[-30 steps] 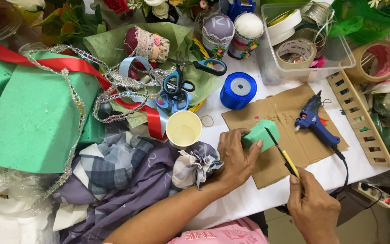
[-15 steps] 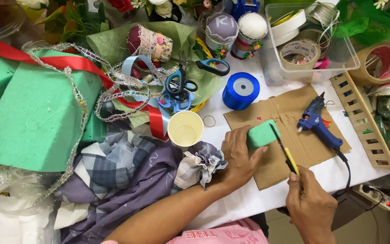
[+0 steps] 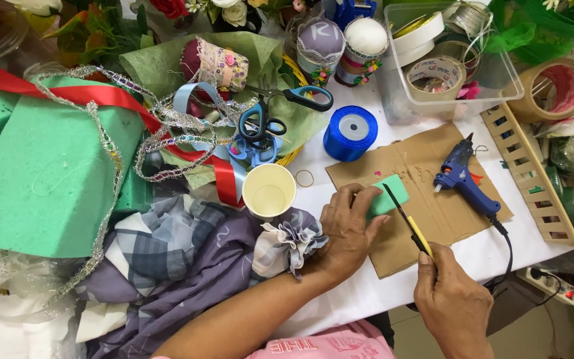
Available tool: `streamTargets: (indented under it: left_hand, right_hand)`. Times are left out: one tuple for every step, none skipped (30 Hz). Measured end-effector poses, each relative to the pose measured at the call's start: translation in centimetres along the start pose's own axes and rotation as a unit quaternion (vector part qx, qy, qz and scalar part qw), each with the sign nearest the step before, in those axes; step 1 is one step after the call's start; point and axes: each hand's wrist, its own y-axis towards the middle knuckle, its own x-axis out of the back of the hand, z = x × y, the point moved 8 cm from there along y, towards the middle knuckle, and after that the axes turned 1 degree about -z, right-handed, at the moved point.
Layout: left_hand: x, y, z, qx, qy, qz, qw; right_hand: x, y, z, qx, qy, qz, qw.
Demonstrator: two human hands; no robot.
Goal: The person prepares a decorative fabric-covered ball by wrapping fabric around it and securing it with a rubber band, trims the fabric with scissors, cuts small pieces of floral foam with a knife, and uses a hot glue gun to assemble the components.
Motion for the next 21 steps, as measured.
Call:
streamTargets:
  left_hand:
    - [-0.1, 0.0, 0.1, 0.000, 0.000, 0.000, 1.000]
    - [-0.3, -0.1, 0.2, 0.002, 0.004, 0.003, 1.000]
    - [-0.6, -0.1, 0.3, 0.004, 0.009, 0.006, 1.000]
    - [-0.6, -0.1, 0.4, 0.003, 0.009, 0.006, 1.000]
    - [-0.6, -0.1, 0.3, -0.004, 0.018, 0.002, 1.000]
    - [-0.5, -0.1, 0.2, -0.012, 0.028, -0.004, 1.000]
    - [-0.6, -0.1, 0.3, -0.012, 0.028, -0.004, 1.000]
    - [-0.6, -0.1, 0.3, -0.010, 0.030, -0.001, 0.999]
    - [-0.7, -0.1, 0.4, -0.009, 0.033, 0.001, 0.999]
    - [-0.7, -0.1, 0.4, -0.009, 0.032, 0.001, 0.999]
    - [-0.7, -0.1, 0.5, -0.010, 0.031, 0.000, 0.999]
    - [-0.7, -0.1, 0.5, -0.010, 0.030, 0.000, 1.000]
    - [-0.8, -0.1, 0.5, -0.010, 0.030, -0.001, 1.000]
    - [-0.7, -0.1, 0.5, -0.016, 0.032, -0.009, 0.999]
    - [-0.6, -0.1, 0.5, -0.023, 0.034, -0.016, 0.999]
    - [-0.5, -0.1, 0.5, -0.022, 0.034, -0.017, 0.999]
    - [-0.5, -0.1, 0.5, -0.020, 0.032, -0.015, 0.999]
    - [-0.6, -0.1, 0.5, -0.018, 0.030, -0.013, 0.999]
    - [-0.6, 0.0, 0.5, -0.017, 0.029, -0.013, 0.999]
    - [-0.6, 0.0, 0.5, -0.017, 0.029, -0.013, 0.999]
    - [-0.6, 0.0, 0.5, -0.017, 0.028, -0.012, 0.999]
  right_hand:
    - [-0.1, 0.0, 0.0, 0.000, 0.000, 0.000, 1.000]
    - [-0.1, -0.1, -0.1, 0.003, -0.004, -0.002, 1.000]
    - [-0.1, -0.1, -0.1, 0.006, -0.009, -0.005, 1.000]
    - [-0.3, -0.1, -0.2, 0.006, -0.009, -0.005, 1.000]
    - [-0.3, -0.2, -0.2, 0.017, -0.019, -0.009, 1.000]
    - [-0.4, -0.2, -0.1, 0.028, -0.028, -0.014, 0.999]
    - [-0.3, -0.2, 0.0, 0.028, -0.028, -0.014, 0.999]
    - [-0.3, -0.2, 0.1, 0.027, -0.028, -0.013, 0.999]
    - [-0.2, -0.2, 0.1, 0.026, -0.027, -0.012, 0.999]
    - [-0.3, -0.1, 0.2, 0.026, -0.027, -0.013, 0.999]
    - [-0.2, -0.1, 0.3, 0.030, -0.036, -0.020, 0.999]
    - [-0.1, -0.1, 0.4, 0.034, -0.045, -0.027, 0.998]
    - [0.1, -0.1, 0.5, 0.034, -0.045, -0.027, 0.998]
    - [0.2, 0.0, 0.6, 0.037, -0.049, -0.025, 0.998]
    - [0.3, 0.1, 0.8, 0.039, -0.053, -0.022, 0.998]
    - [0.4, 0.2, 0.9, 0.040, -0.053, -0.022, 0.998]
    - [0.3, 0.4, 0.8, 0.027, -0.063, -0.002, 0.998]
    - [0.1, 0.5, 0.6, 0.013, -0.074, 0.019, 0.997]
    - [0.3, 0.5, 0.8, 0.013, -0.074, 0.019, 0.997]
    - [0.5, 0.5, 0.9, 0.008, -0.094, 0.023, 0.995]
    - [0.7, 0.5, 0.9, 0.004, -0.113, 0.026, 0.993]
